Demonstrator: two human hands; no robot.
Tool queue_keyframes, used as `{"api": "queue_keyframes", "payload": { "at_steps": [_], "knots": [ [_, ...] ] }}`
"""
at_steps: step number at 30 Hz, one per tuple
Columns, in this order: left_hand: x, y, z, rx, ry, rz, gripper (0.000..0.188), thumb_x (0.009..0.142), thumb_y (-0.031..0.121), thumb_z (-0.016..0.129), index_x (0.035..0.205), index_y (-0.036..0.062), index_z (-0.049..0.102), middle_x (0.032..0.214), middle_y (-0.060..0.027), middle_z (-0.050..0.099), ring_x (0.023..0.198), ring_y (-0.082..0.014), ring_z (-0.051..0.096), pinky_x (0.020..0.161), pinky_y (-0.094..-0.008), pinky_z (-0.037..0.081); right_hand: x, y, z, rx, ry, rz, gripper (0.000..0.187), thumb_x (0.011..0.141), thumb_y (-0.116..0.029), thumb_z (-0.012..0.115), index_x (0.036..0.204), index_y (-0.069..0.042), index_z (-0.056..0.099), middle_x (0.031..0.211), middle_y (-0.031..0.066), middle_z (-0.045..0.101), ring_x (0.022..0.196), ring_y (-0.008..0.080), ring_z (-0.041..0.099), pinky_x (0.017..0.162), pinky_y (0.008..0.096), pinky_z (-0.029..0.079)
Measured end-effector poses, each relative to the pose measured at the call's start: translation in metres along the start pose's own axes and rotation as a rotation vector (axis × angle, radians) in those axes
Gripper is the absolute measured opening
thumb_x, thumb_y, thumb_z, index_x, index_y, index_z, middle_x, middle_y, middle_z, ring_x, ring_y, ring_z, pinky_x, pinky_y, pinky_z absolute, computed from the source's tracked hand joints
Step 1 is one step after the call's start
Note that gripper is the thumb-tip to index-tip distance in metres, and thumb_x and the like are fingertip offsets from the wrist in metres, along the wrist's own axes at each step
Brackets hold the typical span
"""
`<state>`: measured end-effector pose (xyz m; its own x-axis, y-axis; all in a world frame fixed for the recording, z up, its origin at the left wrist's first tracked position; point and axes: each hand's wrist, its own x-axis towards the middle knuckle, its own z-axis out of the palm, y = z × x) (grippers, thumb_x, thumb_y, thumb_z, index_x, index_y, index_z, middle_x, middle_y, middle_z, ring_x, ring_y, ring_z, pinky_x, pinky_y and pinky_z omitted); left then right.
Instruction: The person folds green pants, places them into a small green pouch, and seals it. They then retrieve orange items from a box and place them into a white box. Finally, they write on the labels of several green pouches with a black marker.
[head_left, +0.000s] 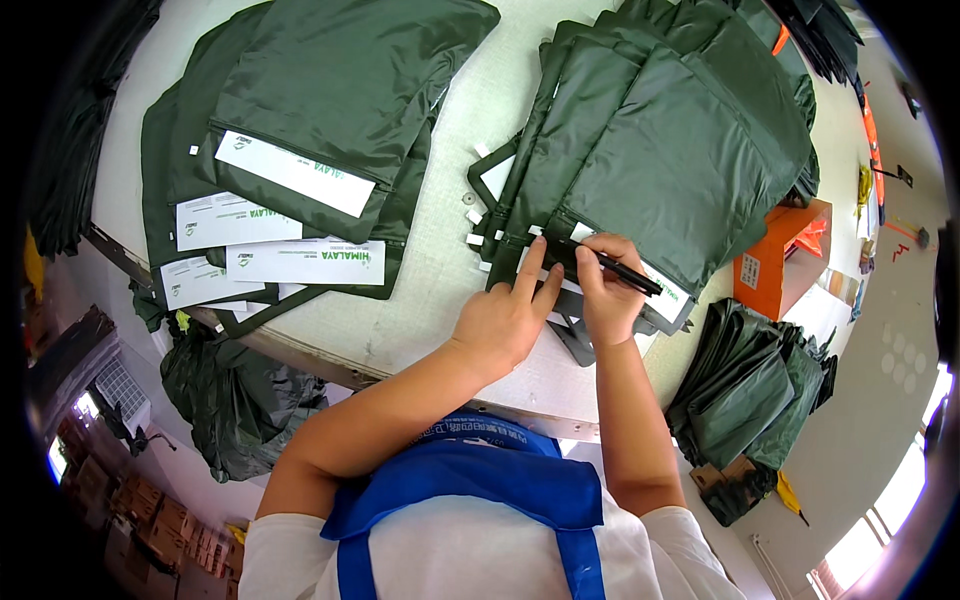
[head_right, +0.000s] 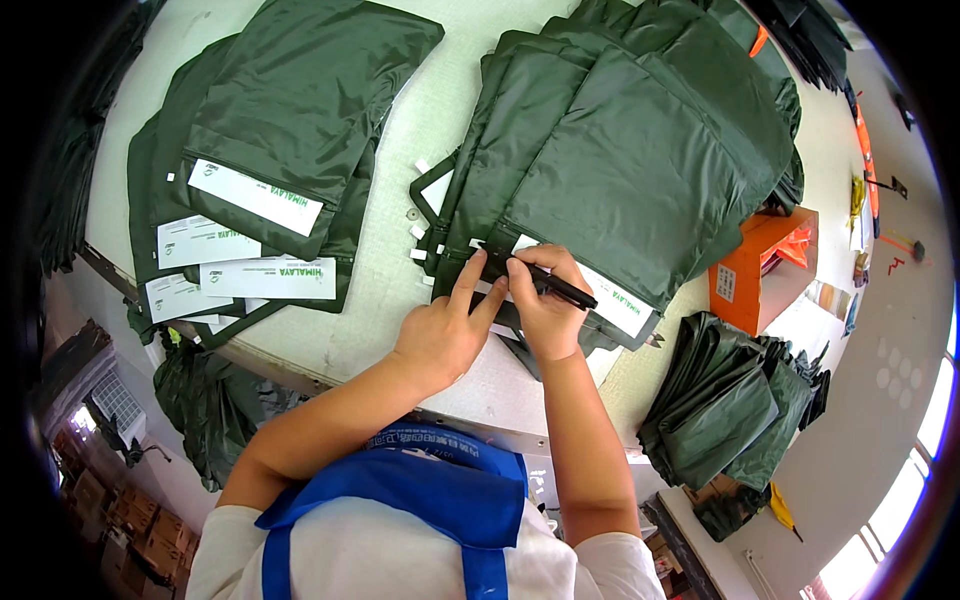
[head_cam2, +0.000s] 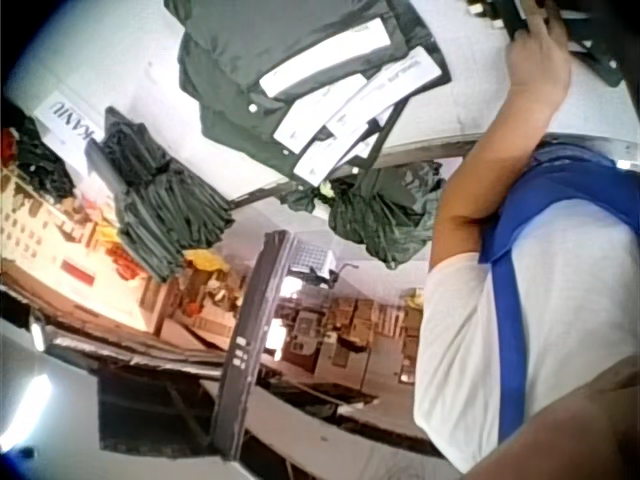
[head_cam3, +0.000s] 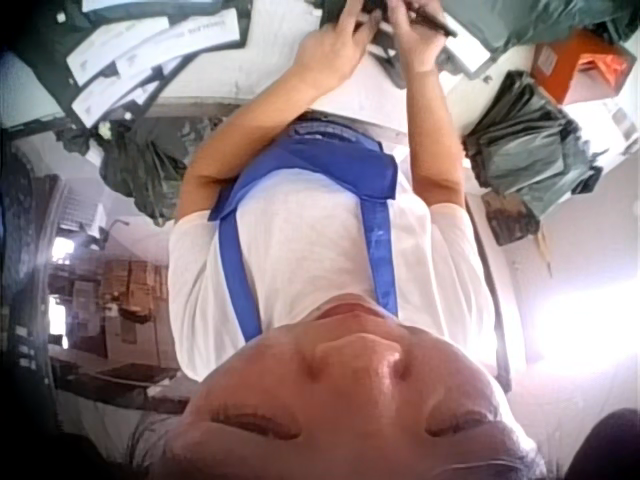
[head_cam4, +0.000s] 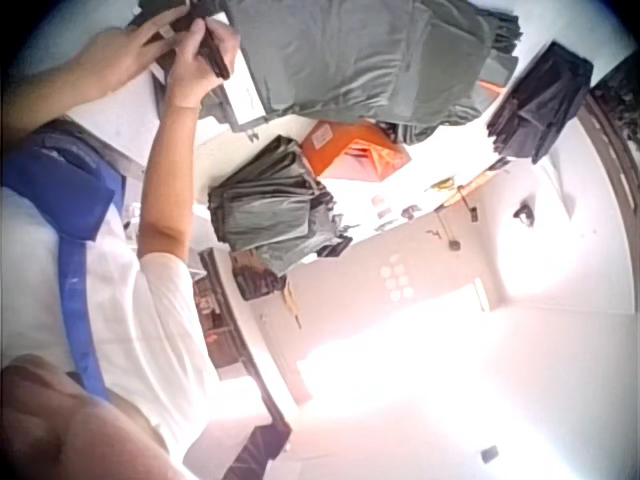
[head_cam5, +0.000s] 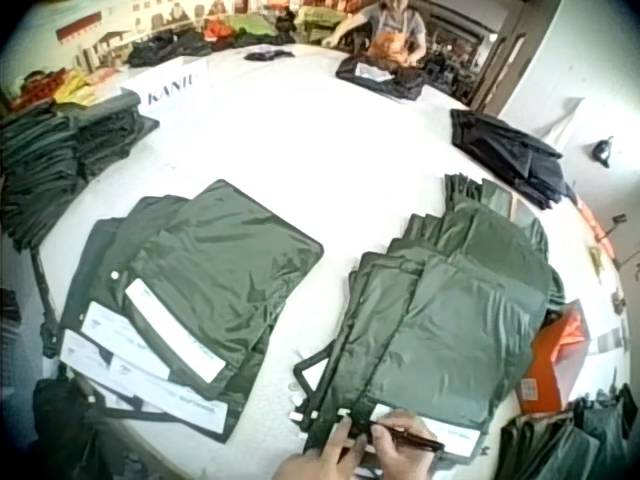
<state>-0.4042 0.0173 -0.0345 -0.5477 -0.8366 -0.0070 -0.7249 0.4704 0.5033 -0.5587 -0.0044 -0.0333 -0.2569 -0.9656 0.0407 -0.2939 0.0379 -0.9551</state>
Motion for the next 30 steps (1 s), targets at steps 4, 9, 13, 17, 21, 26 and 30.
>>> {"api": "queue_keyframes", "payload": {
  "at_steps": [4,9,13,17,21,26,30],
  "knots": [
    [0.0,-0.003,0.003,-0.004,0.018,0.003,0.054,0.076,0.01,0.064,0.129,0.0122,0.058,0.139,-0.0258,0.042,0.053,-0.0198,0.059,0.046,-0.0317,0.051,-0.002,0.012,0.003,0.042,0.014,0.002,0.01,0.08,0.003,0.069,0.084,-0.001,0.061,0.081,0.0086,0.063,0.07,0.0143,0.057,0.065,0.0259,0.047],
    [0.0,-0.005,0.004,0.011,-0.008,0.018,0.055,0.075,0.012,0.062,0.13,0.0106,0.057,0.14,-0.0295,0.041,0.054,-0.0194,0.058,0.047,-0.0306,0.051,0.002,0.011,0.003,-0.156,-0.059,-0.111,0.009,0.081,0.001,0.069,0.083,-0.001,0.06,0.081,0.0082,0.063,0.071,0.0147,0.058,0.065,0.0266,0.047],
    [0.0,-0.005,0.003,-0.002,-0.027,0.01,0.053,0.076,0.012,0.063,0.129,0.0118,0.058,0.14,-0.0283,0.04,0.054,-0.0204,0.06,0.046,-0.0315,0.051,0.003,0.011,0.001,-0.235,-0.068,-0.144,0.008,0.082,0.001,0.068,0.084,-0.001,0.06,0.081,0.0077,0.063,0.07,0.0146,0.057,0.065,0.0268,0.046],
    [0.001,-0.002,-0.006,-0.157,-0.041,-0.047,0.05,0.079,0.013,0.065,0.128,0.0121,0.056,0.139,-0.0239,0.04,0.059,-0.0252,0.063,0.051,-0.0347,0.052,-0.002,0.014,0.0,-0.021,0.024,-0.032,0.008,0.085,0.003,0.064,0.09,0.0,0.059,0.085,0.0075,0.062,0.073,0.0132,0.055,0.069,0.026,0.046],
    [0.003,0.004,-0.01,-0.596,0.051,-0.229,0.055,0.079,0.013,0.069,0.129,0.0068,0.048,0.138,-0.0205,0.039,0.068,-0.0319,0.064,0.061,-0.0372,0.054,-0.005,0.011,-0.001,0.145,0.076,0.061,0.006,0.092,0.001,0.056,0.098,0.0,0.056,0.093,0.0089,0.062,0.083,0.0137,0.057,0.08,0.0291,0.048],
    [0.036,0.005,-0.01,-1.102,-0.068,-0.562,0.037,0.082,0.02,0.07,0.105,-0.0029,0.053,0.069,-0.0151,0.061,0.065,-0.0355,0.061,0.06,-0.039,0.047,-0.002,0.01,0.0,0.428,0.158,0.023,0.019,0.099,-0.014,0.048,0.109,0.001,0.052,0.093,0.0134,0.063,0.086,0.0211,0.062,0.092,0.0412,0.05],
    [0.05,-0.018,-0.043,-1.175,0.023,-0.667,0.021,0.087,0.022,0.066,0.089,0.0022,0.059,0.062,-0.01,0.055,0.058,-0.0166,0.056,0.056,-0.0365,0.044,-0.003,-0.002,-0.006,0.244,0.183,-0.223,0.032,0.102,-0.026,0.044,0.121,0.0,0.048,0.102,0.0189,0.063,0.095,0.0285,0.062,0.093,0.0457,0.048]
  ]
}}
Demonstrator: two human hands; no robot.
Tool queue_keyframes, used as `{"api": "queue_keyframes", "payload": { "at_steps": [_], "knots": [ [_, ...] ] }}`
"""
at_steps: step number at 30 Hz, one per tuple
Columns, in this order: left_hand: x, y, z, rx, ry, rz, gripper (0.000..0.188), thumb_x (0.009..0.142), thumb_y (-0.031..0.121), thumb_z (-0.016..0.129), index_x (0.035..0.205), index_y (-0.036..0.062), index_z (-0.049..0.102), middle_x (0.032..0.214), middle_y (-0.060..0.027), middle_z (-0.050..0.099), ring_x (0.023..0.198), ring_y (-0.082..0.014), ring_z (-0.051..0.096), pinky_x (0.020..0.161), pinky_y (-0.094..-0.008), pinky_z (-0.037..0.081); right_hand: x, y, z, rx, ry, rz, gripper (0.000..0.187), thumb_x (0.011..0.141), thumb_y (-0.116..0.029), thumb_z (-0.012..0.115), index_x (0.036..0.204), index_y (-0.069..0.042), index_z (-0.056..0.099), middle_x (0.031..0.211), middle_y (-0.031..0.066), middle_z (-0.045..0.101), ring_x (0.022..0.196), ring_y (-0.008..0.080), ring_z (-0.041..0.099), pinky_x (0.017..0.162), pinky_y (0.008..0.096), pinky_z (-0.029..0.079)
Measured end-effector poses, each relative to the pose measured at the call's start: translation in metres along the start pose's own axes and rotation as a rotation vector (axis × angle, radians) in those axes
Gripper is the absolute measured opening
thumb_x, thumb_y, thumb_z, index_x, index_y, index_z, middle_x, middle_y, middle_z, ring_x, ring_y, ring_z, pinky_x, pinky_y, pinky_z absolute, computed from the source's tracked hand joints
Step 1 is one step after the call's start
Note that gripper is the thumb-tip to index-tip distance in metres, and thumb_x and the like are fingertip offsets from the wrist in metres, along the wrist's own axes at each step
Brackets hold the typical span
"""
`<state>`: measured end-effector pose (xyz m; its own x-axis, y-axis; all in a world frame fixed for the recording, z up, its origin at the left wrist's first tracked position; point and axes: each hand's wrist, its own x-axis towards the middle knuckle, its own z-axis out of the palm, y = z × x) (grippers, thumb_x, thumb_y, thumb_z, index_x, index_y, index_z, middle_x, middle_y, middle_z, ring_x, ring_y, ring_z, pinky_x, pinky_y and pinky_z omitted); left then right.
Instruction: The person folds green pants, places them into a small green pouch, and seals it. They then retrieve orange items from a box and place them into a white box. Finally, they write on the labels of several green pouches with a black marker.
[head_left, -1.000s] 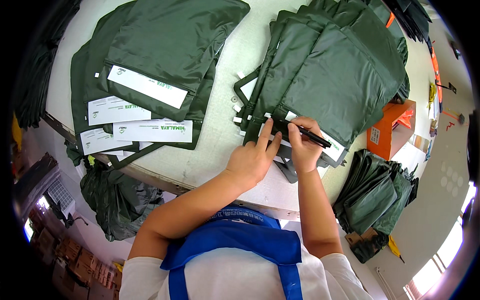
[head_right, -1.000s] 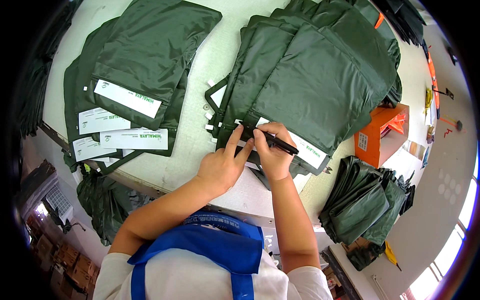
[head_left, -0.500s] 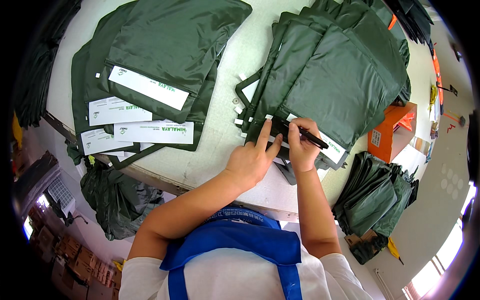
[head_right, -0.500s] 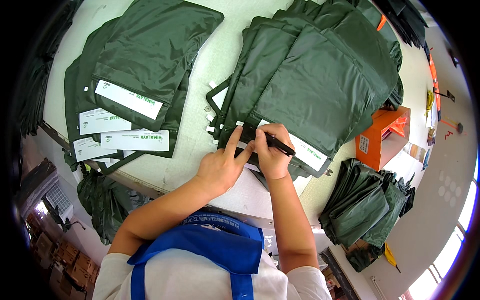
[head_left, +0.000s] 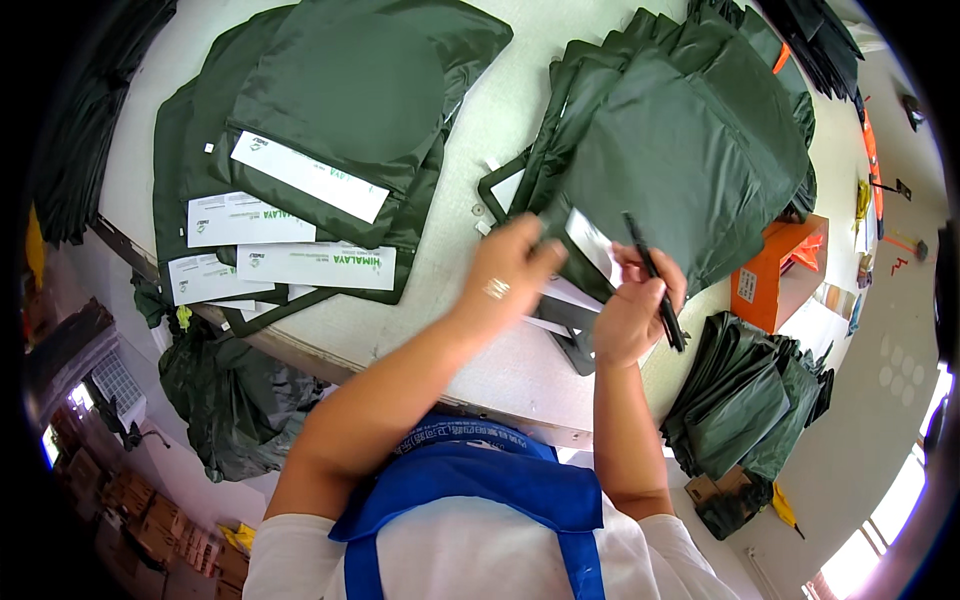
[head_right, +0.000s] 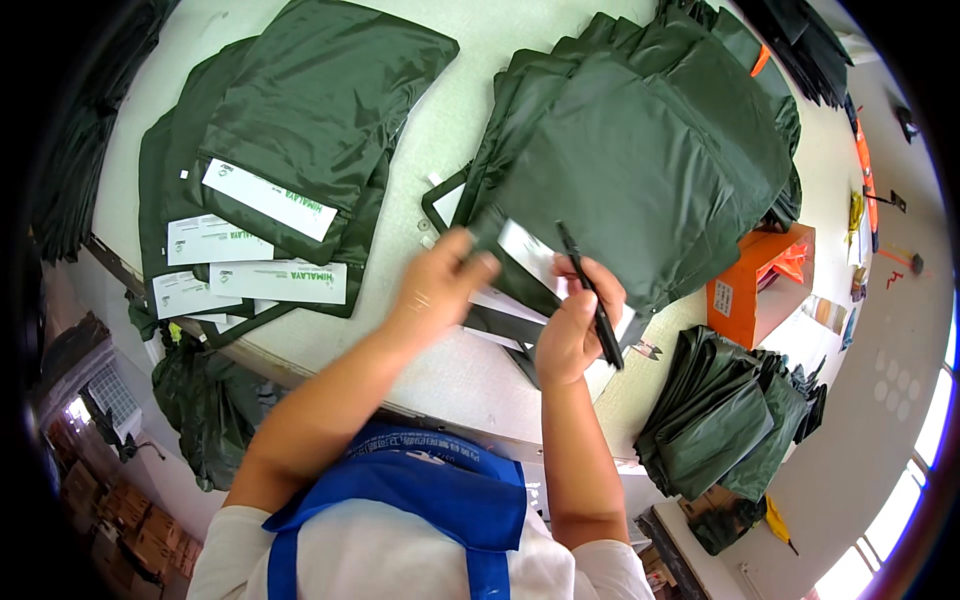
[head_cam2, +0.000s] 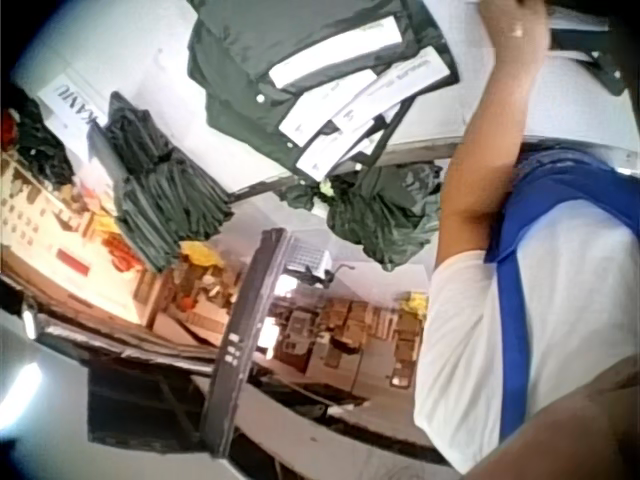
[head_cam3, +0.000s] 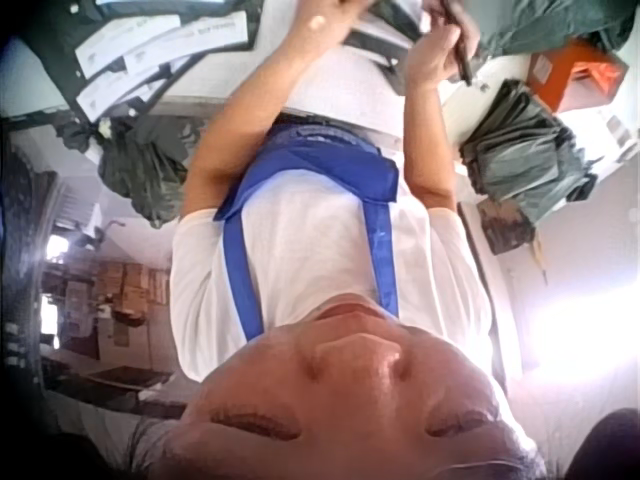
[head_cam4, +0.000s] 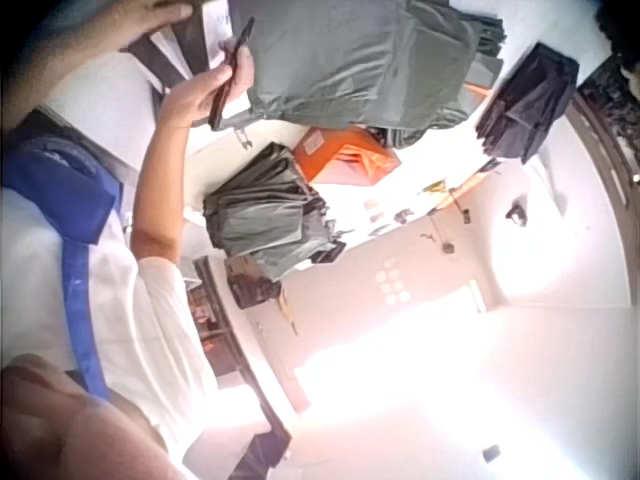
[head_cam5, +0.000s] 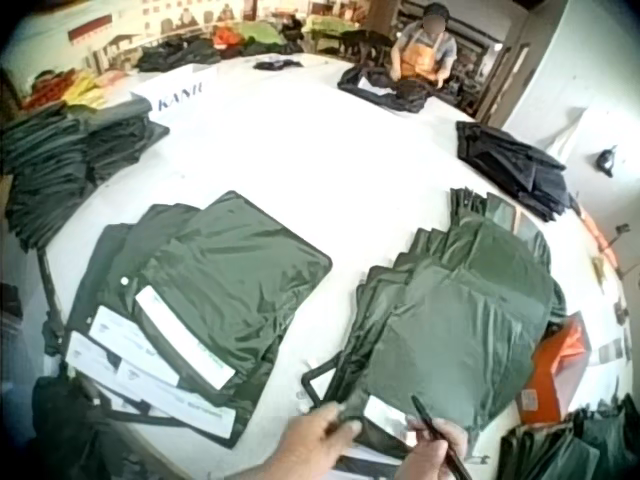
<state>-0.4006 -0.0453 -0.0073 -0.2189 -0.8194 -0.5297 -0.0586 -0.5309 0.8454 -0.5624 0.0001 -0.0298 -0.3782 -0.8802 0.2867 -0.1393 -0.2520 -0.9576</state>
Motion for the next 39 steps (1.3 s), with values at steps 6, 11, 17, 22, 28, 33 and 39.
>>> {"api": "queue_keyframes", "payload": {
  "at_steps": [6,11,17,22,28,33,39],
  "knots": [
    [0.021,-0.001,-0.171,-0.138,0.712,0.192,0.03,0.09,0.023,0.065,0.115,0.0089,0.058,0.067,0.0079,0.046,0.05,-0.0015,0.035,0.043,-0.0206,0.03,0.01,-0.018,0.004,-0.158,-0.212,-0.119,0.009,0.087,-0.002,0.06,0.096,-0.001,0.059,0.081,0.0105,0.065,0.081,0.0208,0.062,0.098,0.0484,0.044],
    [0.001,-0.012,-0.201,0.846,1.039,0.315,0.055,0.088,0.02,0.062,0.137,0.0082,0.042,0.134,-0.0181,0.042,0.122,-0.0349,0.047,0.098,-0.0405,0.044,-0.01,0.003,0.015,-0.308,-0.281,0.083,0.013,0.079,0.002,0.068,0.086,-0.002,0.059,0.077,0.0079,0.063,0.073,0.0159,0.062,0.095,0.0414,0.051],
    [-0.033,-0.04,-0.078,0.824,0.409,0.571,0.046,0.085,0.015,0.063,0.128,0.0081,0.05,0.124,-0.0165,0.056,0.11,-0.0339,0.058,0.081,-0.0406,0.054,-0.005,0.016,0.028,-0.271,-0.369,-0.014,0.014,0.08,0.003,0.066,0.084,-0.002,0.054,0.073,0.0074,0.059,0.067,0.0153,0.059,0.096,0.0454,0.052],
    [-0.051,-0.061,-0.021,0.587,0.179,0.375,0.041,0.084,0.016,0.067,0.122,0.0081,0.056,0.101,-0.0081,0.062,0.081,-0.0275,0.065,0.065,-0.0356,0.052,-0.003,0.012,0.022,-0.347,-0.337,0.008,0.014,0.081,0.002,0.066,0.085,-0.003,0.053,0.071,0.0075,0.06,0.067,0.0173,0.061,0.096,0.0458,0.052],
    [-0.043,-0.058,-0.014,0.93,0.065,0.537,0.045,0.084,0.018,0.066,0.128,0.0081,0.056,0.084,-0.006,0.054,0.059,-0.022,0.06,0.05,-0.0336,0.049,-0.002,0.01,0.019,-0.387,-0.405,-0.068,0.017,0.077,0.003,0.068,0.085,-0.004,0.055,0.071,0.0059,0.061,0.064,0.0183,0.059,0.1,0.0482,0.045],
    [-0.04,-0.066,-0.013,0.942,0.078,0.561,0.039,0.085,0.018,0.065,0.122,0.0058,0.06,0.079,-0.0067,0.054,0.058,-0.0225,0.06,0.049,-0.034,0.049,-0.003,0.008,0.03,-0.5,-0.48,-0.168,0.019,0.073,-0.003,0.075,0.081,-0.008,0.059,0.07,0.0022,0.062,0.064,0.0177,0.059,0.095,0.0447,0.041],
    [-0.039,-0.069,-0.012,0.93,0.068,0.545,0.04,0.084,0.017,0.064,0.122,0.0042,0.059,0.079,-0.0074,0.055,0.06,-0.0233,0.061,0.05,-0.035,0.049,-0.003,0.009,0.033,-0.567,-0.504,-0.199,0.019,0.072,-0.004,0.076,0.079,-0.009,0.058,0.07,0.0013,0.062,0.064,0.0182,0.059,0.093,0.0443,0.041]
  ]
}}
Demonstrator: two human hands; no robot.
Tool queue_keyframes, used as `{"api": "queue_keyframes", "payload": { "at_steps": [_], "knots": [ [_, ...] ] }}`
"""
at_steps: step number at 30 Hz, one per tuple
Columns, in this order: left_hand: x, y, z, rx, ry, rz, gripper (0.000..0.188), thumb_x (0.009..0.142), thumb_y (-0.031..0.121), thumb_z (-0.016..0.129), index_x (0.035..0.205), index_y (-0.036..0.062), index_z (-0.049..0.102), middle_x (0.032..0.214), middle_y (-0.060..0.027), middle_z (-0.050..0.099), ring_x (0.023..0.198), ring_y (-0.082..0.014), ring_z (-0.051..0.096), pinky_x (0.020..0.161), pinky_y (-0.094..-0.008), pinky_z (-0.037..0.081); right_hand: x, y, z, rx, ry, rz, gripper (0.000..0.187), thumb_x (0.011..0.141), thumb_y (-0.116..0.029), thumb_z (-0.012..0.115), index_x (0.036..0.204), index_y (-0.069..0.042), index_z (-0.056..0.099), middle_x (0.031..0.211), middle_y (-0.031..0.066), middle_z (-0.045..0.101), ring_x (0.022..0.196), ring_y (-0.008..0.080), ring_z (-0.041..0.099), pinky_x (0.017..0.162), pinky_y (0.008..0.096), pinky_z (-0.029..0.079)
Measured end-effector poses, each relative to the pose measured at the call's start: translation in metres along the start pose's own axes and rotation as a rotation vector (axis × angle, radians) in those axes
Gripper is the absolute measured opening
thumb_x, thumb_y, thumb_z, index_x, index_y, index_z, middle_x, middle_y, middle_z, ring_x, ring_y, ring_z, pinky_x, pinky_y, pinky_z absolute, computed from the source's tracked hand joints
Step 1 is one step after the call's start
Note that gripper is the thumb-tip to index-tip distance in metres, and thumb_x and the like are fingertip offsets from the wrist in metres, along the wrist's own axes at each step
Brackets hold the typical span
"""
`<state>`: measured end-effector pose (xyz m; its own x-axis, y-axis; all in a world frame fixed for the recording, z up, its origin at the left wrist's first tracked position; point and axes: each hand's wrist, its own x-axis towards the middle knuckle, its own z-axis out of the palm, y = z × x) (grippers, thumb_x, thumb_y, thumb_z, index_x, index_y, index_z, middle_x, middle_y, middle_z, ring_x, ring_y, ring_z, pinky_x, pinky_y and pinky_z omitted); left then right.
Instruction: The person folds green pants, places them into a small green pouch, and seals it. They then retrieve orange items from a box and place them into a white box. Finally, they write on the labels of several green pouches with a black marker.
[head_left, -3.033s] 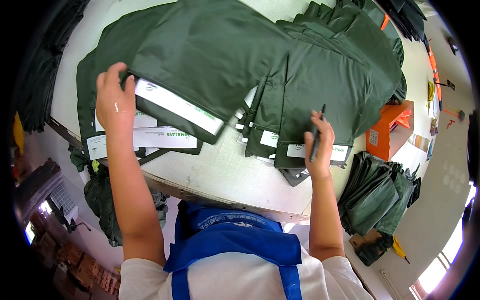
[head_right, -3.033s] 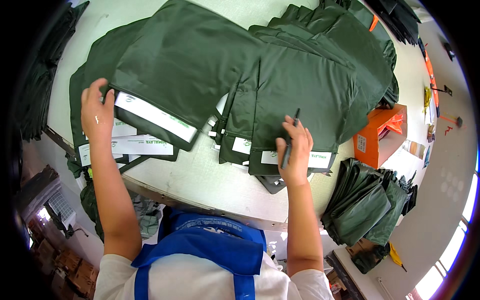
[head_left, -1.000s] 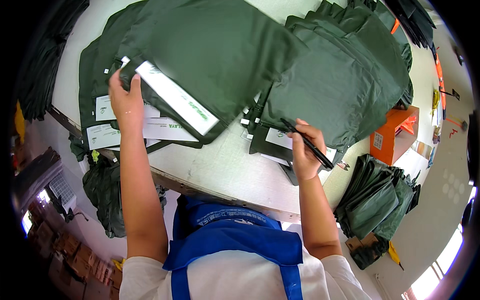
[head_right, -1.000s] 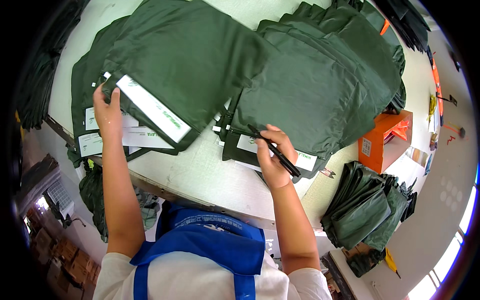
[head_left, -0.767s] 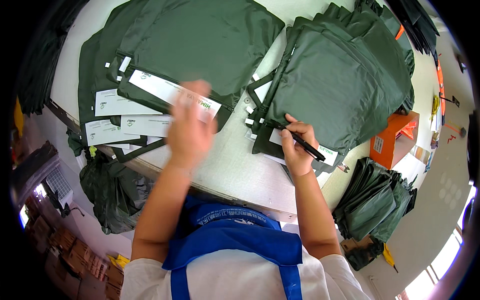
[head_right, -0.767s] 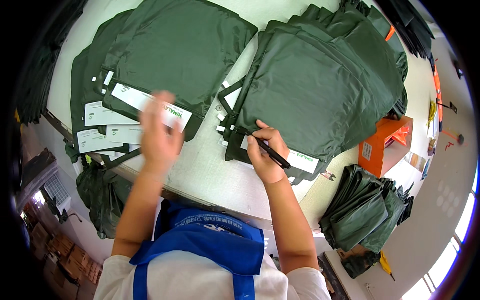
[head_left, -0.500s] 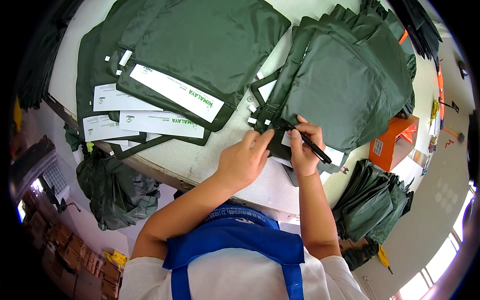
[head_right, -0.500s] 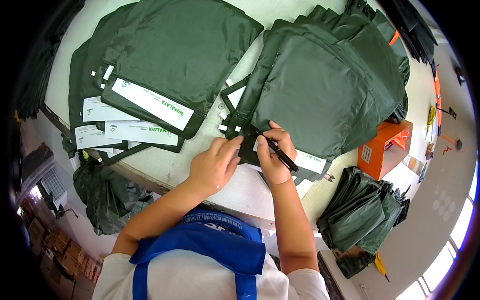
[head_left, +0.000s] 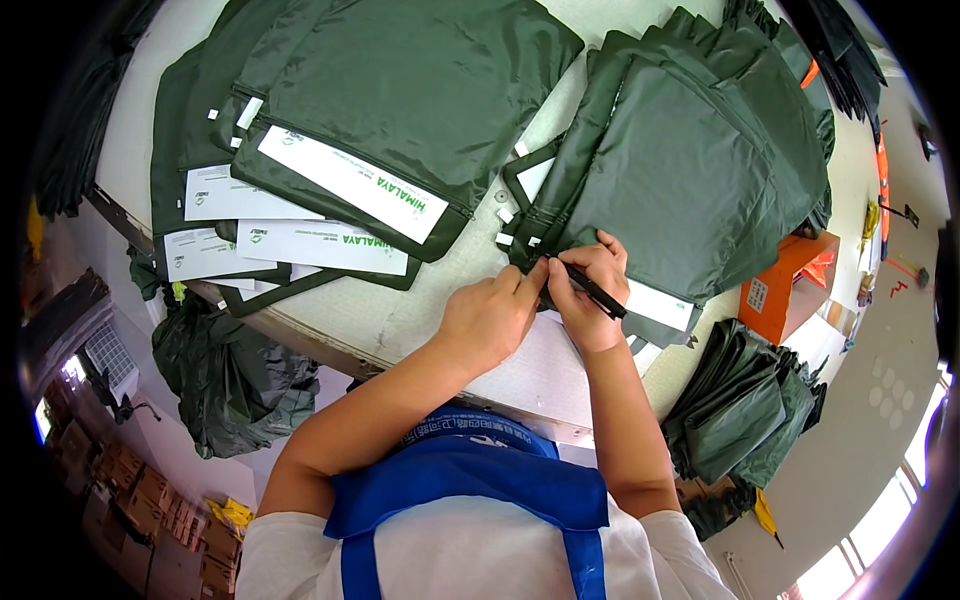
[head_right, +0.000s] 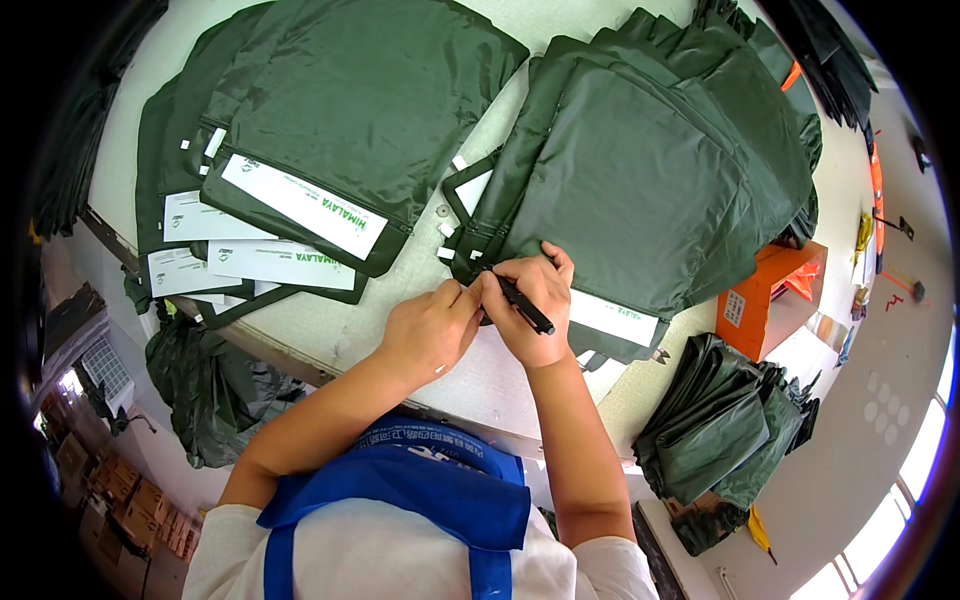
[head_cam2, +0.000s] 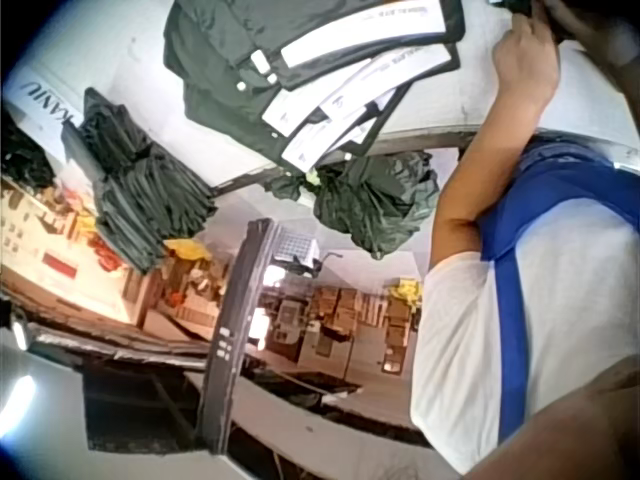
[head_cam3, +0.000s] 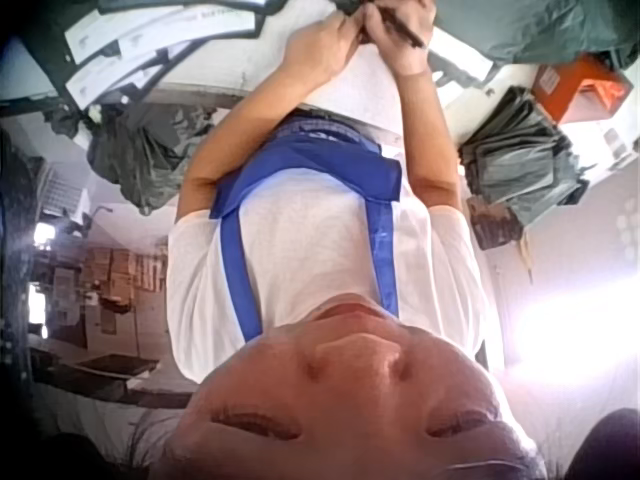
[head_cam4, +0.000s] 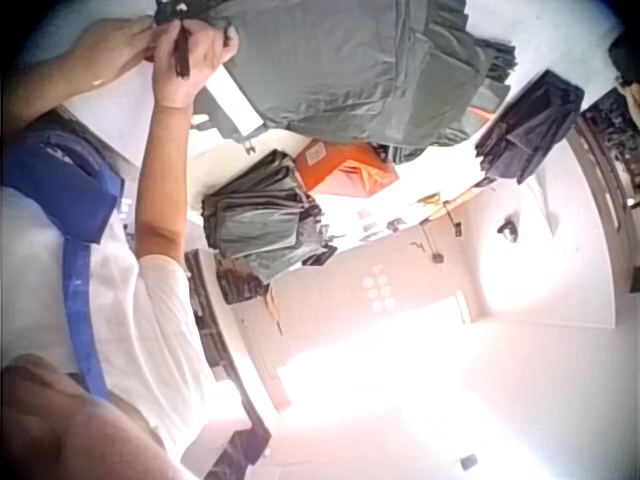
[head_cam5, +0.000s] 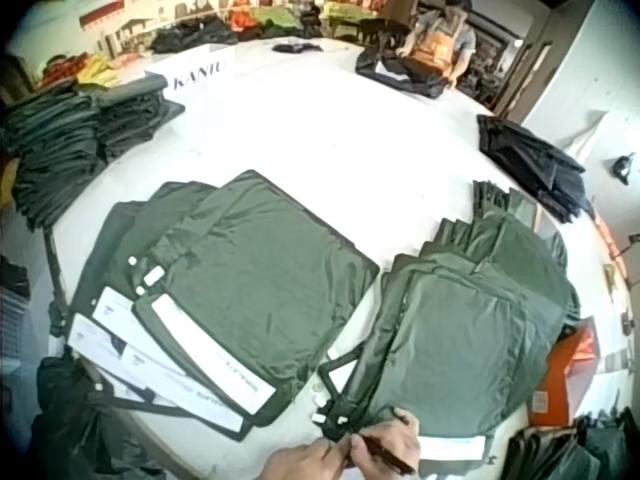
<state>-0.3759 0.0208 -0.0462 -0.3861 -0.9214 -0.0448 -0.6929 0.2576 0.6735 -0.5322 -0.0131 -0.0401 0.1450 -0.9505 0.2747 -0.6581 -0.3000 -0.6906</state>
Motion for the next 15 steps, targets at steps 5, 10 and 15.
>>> {"api": "queue_keyframes", "payload": {
  "at_steps": [5,10,15],
  "knots": [
    [0.001,0.002,-0.002,-0.025,0.005,-0.013,0.036,0.085,0.018,0.064,0.118,0.0043,0.062,0.077,-0.0073,0.055,0.061,-0.0231,0.062,0.051,-0.0346,0.05,0.0,0.002,0.001,-0.009,0.018,0.002,0.019,0.072,-0.003,0.075,0.079,-0.009,0.058,0.07,0.0019,0.062,0.064,0.0185,0.059,0.093,0.0443,0.042],
    [-0.002,0.005,-0.008,-0.193,-0.001,-0.13,0.038,0.083,0.015,0.067,0.118,0.0035,0.056,0.084,-0.0087,0.06,0.069,-0.0269,0.064,0.057,-0.036,0.051,-0.005,0.006,-0.003,0.106,0.088,0.079,0.018,0.073,0.001,0.072,0.079,-0.007,0.057,0.072,0.0042,0.062,0.064,0.0193,0.059,0.095,0.0466,0.044],
    [-0.02,0.004,0.012,-0.605,0.004,-0.361,0.038,0.082,0.014,0.071,0.114,0.003,0.054,0.091,-0.0103,0.067,0.073,-0.0236,0.064,0.063,-0.0328,0.049,-0.015,0.004,-0.016,0.232,0.13,0.101,0.017,0.076,0.004,0.068,0.084,-0.004,0.055,0.072,0.0067,0.062,0.065,0.0185,0.059,0.095,0.0468,0.047]
  ]
}}
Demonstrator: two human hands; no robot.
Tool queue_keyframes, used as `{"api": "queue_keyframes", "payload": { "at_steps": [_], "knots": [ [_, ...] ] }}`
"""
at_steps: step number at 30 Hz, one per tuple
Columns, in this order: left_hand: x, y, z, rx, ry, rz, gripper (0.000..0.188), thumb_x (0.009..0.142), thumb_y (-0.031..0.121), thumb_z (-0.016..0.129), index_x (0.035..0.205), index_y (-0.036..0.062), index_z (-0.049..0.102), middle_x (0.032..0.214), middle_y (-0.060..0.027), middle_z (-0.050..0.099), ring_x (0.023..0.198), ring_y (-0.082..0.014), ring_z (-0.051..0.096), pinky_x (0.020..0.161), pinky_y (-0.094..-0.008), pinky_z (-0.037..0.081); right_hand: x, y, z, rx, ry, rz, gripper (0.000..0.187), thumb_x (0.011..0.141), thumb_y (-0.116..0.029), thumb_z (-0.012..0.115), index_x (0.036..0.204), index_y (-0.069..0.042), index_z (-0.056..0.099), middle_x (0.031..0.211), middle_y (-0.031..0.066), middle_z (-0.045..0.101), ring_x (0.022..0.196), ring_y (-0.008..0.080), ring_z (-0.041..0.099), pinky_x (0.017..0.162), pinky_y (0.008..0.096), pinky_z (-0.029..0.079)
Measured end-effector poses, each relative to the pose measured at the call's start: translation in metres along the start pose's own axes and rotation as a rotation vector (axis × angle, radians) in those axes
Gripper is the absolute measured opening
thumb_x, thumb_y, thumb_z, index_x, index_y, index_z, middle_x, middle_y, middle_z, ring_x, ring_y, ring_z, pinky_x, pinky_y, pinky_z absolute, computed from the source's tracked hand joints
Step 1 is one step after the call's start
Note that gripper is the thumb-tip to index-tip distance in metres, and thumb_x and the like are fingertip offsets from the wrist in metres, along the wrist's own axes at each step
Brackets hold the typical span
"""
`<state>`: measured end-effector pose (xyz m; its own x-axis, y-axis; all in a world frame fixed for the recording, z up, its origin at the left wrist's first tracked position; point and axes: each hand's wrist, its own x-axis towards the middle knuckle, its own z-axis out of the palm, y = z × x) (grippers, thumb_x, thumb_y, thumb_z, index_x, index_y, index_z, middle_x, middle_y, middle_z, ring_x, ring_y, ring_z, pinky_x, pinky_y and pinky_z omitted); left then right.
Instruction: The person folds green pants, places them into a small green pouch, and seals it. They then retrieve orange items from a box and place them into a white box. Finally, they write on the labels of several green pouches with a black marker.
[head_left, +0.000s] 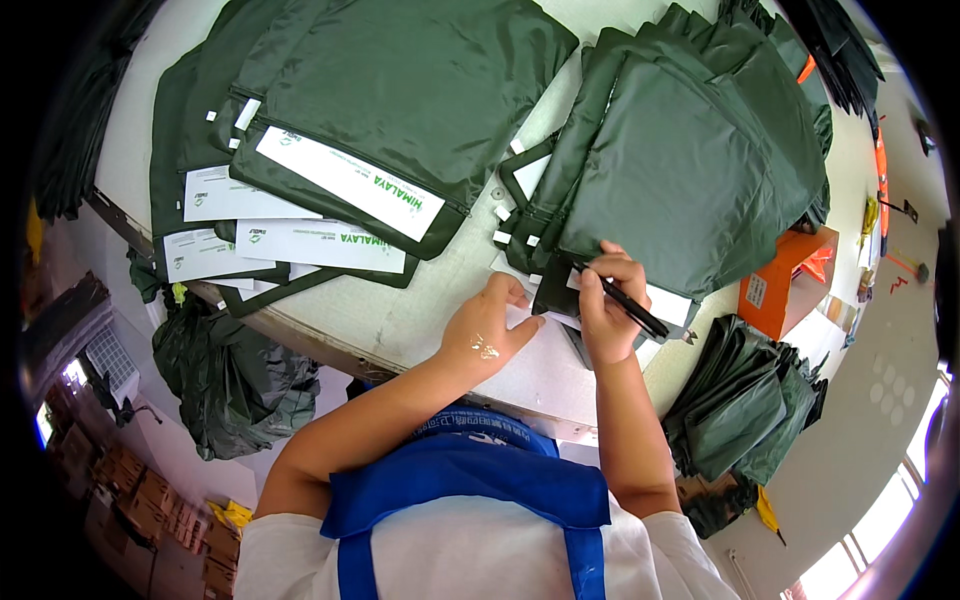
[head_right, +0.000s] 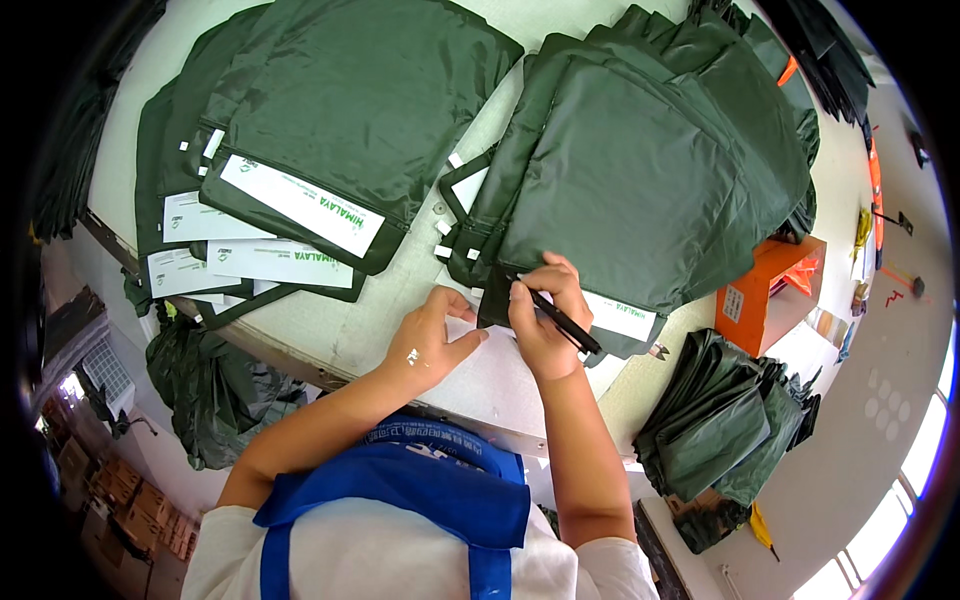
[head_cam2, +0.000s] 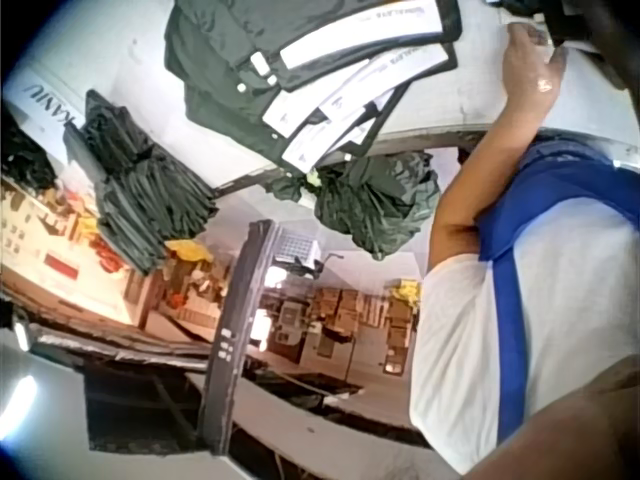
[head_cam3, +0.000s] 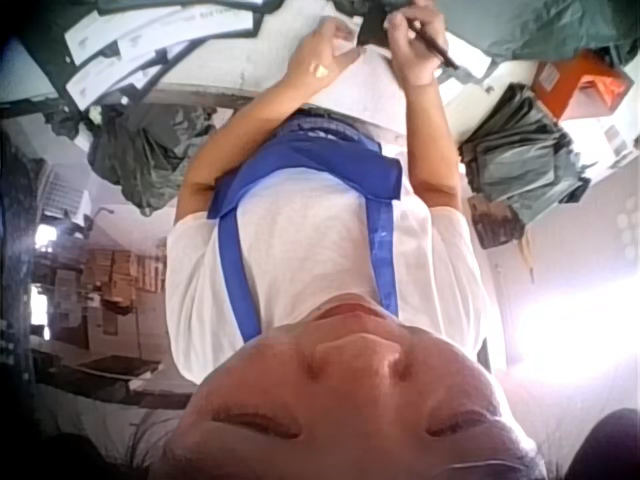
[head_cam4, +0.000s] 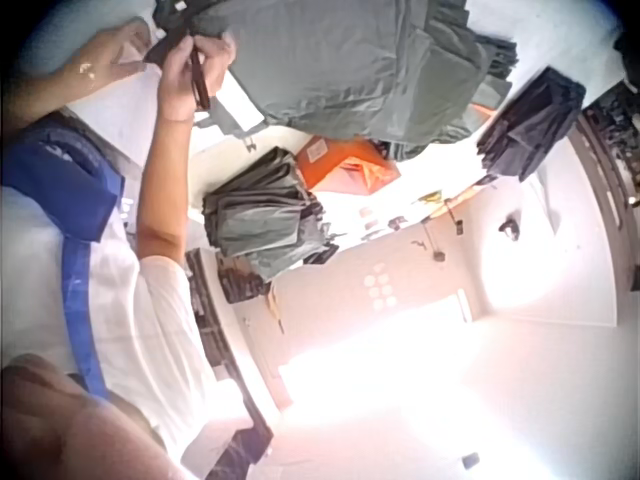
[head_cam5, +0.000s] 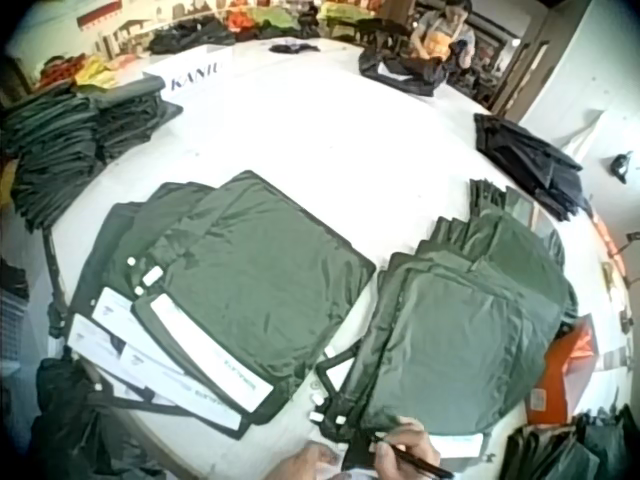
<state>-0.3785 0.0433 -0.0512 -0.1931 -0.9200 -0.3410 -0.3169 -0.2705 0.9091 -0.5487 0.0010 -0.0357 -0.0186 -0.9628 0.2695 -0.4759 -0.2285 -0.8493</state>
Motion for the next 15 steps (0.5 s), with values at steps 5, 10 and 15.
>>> {"api": "queue_keyframes", "payload": {
  "at_steps": [5,10,15],
  "knots": [
    [0.01,-0.005,0.007,-0.235,-0.055,-0.182,0.026,0.083,0.015,0.072,0.101,0.0005,0.061,0.08,-0.0061,0.068,0.068,-0.0106,0.059,0.06,-0.026,0.045,-0.024,-0.009,-0.007,0.027,-0.091,0.057,0.019,0.074,0.004,0.068,0.081,-0.005,0.053,0.067,0.0066,0.059,0.063,0.0188,0.059,0.092,0.045,0.049],
    [0.014,0.004,0.009,-0.278,0.002,-0.259,0.013,0.086,0.013,0.068,0.092,0.0006,0.066,0.074,-0.0023,0.065,0.064,-0.0061,0.055,0.057,-0.0238,0.043,-0.027,-0.013,-0.005,-0.033,-0.119,0.012,0.022,0.072,0.003,0.071,0.081,-0.006,0.054,0.066,0.0056,0.059,0.063,0.0197,0.059,0.092,0.0449,0.048],
    [0.015,0.005,0.008,-0.289,0.023,-0.258,0.018,0.085,0.016,0.068,0.09,-0.001,0.066,0.073,-0.0095,0.067,0.062,-0.0138,0.059,0.058,-0.0285,0.045,-0.027,-0.011,-0.002,-0.067,-0.115,-0.005,0.022,0.071,0.003,0.072,0.08,-0.007,0.055,0.067,0.0052,0.06,0.062,0.02,0.06,0.091,0.0442,0.048]
  ]
}}
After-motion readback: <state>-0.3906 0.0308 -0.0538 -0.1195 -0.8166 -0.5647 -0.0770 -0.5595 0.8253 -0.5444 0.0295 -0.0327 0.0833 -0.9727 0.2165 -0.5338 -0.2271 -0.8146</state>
